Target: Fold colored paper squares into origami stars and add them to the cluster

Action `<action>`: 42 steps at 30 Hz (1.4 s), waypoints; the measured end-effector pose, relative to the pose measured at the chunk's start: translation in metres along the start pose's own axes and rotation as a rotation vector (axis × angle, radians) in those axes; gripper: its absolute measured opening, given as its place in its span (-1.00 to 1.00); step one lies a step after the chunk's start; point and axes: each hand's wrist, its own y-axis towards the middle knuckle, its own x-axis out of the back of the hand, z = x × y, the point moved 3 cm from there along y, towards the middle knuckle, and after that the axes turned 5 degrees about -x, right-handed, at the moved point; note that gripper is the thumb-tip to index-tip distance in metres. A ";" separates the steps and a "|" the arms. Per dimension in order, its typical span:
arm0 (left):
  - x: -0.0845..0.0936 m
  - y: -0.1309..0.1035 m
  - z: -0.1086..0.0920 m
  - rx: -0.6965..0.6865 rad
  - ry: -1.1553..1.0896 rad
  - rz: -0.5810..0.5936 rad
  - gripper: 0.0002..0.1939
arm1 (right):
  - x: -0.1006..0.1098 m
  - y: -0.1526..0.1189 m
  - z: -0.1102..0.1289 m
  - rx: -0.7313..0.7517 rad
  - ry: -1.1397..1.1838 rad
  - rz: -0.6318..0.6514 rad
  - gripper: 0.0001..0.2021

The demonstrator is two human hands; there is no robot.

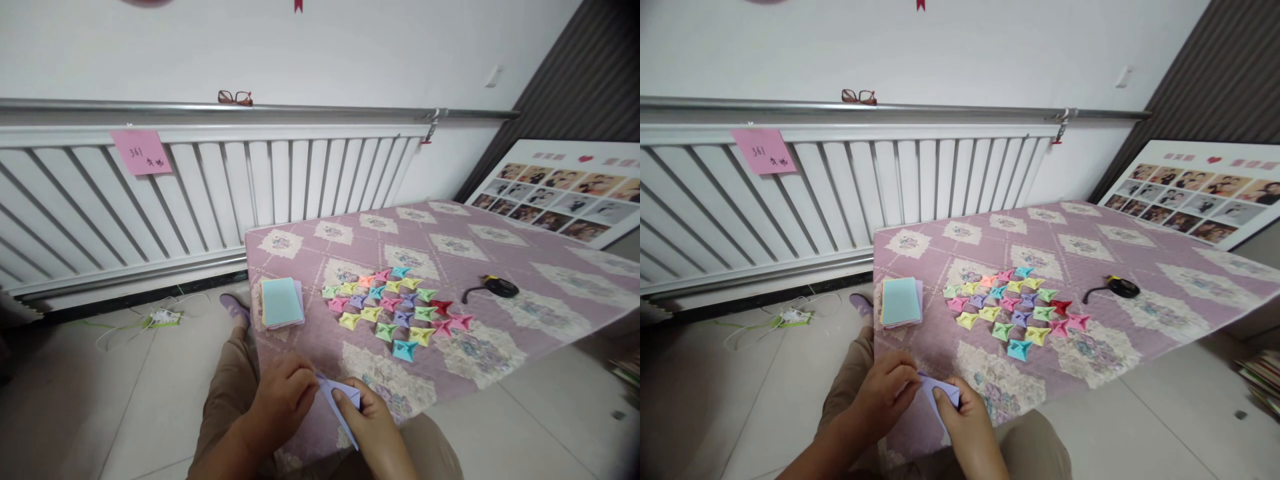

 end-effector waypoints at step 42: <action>-0.011 0.007 0.018 0.703 -0.689 0.193 -0.90 | -0.002 0.004 -0.007 0.026 -0.046 0.063 -0.76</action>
